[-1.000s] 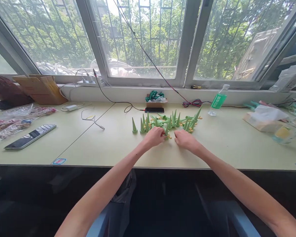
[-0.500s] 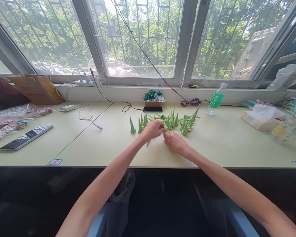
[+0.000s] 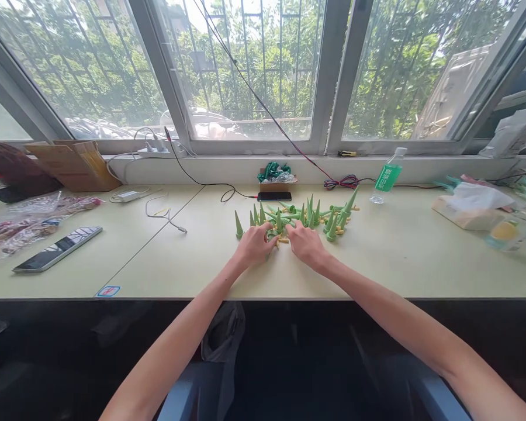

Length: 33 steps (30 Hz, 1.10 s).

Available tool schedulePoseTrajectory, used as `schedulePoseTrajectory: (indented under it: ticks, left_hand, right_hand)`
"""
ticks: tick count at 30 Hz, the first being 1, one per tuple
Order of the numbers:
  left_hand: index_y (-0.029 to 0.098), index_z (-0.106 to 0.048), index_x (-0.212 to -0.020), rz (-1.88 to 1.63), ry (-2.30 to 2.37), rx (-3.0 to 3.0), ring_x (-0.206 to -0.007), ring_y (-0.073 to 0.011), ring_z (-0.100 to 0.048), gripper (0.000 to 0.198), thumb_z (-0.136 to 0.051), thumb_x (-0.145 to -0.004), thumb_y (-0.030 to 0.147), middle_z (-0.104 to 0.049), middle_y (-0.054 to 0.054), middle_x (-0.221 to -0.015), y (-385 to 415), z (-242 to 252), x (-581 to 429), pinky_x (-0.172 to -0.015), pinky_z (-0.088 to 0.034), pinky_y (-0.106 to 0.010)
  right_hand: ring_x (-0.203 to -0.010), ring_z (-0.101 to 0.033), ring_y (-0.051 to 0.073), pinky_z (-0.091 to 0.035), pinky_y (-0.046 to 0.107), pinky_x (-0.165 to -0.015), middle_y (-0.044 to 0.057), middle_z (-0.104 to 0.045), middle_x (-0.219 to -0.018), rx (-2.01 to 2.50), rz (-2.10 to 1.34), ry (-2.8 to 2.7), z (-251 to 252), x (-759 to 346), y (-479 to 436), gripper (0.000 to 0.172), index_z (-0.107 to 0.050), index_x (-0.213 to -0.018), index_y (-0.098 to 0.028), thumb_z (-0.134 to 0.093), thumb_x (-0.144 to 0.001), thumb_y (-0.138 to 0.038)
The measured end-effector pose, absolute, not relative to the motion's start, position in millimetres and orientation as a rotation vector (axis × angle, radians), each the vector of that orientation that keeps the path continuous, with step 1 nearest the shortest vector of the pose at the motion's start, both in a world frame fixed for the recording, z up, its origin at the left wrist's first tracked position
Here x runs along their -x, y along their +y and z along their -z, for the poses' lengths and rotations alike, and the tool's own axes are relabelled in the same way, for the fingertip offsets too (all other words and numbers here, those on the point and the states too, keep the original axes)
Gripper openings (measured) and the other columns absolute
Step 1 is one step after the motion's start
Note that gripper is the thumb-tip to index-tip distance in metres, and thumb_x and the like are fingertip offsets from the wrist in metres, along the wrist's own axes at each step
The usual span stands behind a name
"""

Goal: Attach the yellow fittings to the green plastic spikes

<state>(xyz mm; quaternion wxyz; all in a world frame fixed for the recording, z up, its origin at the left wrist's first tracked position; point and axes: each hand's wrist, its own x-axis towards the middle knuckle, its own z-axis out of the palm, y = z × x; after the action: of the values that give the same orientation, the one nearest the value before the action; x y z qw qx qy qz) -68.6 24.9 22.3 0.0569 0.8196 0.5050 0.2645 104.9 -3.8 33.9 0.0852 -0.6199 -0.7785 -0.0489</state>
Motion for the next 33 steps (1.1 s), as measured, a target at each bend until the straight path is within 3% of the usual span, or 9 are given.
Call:
schedulePoseTrajectory:
  ticks: [9, 19, 27, 33]
  left_hand:
    - [0.018, -0.061, -0.107, -0.853, 1.528, -2.437, -0.060, -0.0181, -0.060, 0.031, -0.060, -0.080, 0.033, -0.060, 0.001, -0.061, 23, -15, 69, -0.057, -0.039, -0.026]
    - [0.017, -0.063, -0.104, -0.913, 1.593, -2.395, -0.060, -0.0181, -0.058, 0.029, -0.059, -0.082, 0.036, -0.058, 0.000, -0.061, 20, -13, 70, -0.056, -0.039, -0.027]
    - [0.019, -0.054, -0.098, -1.395, 1.702, -2.199, -0.047, -0.0129, -0.048, 0.015, -0.053, -0.087, 0.029, -0.049, 0.006, -0.054, 19, -19, 75, -0.054, -0.036, -0.024]
    - [0.018, -0.053, -0.111, -1.412, 1.754, -2.088, -0.048, -0.0150, -0.050, 0.027, -0.051, -0.089, 0.033, -0.050, 0.005, -0.053, 25, -18, 83, -0.054, -0.036, -0.025]
  right_hand:
    - [-0.077, -0.057, 0.017, -0.039, 0.028, -0.065, 0.009, -0.057, -0.102, 1.537, 0.012, -2.330, -17, -105, 0, 0.027, -0.060, -0.104, -0.018, -0.035, -0.100, -0.024]
    - [-0.079, -0.061, 0.017, -0.040, 0.027, -0.066, 0.009, -0.056, -0.106, 1.614, 0.028, -2.348, -12, -105, -5, 0.030, -0.060, -0.107, -0.018, -0.032, -0.102, -0.027]
    - [-0.081, -0.060, 0.017, -0.040, 0.026, -0.066, 0.009, -0.056, -0.102, 1.689, 0.016, -2.322, -13, -104, -4, 0.029, -0.058, -0.105, -0.017, -0.031, -0.103, -0.025]
    - [-0.080, -0.058, 0.016, -0.038, 0.026, -0.067, 0.009, -0.055, -0.103, 1.701, -0.031, -2.283, -13, -106, -4, 0.026, -0.058, -0.109, -0.017, -0.034, -0.102, -0.022]
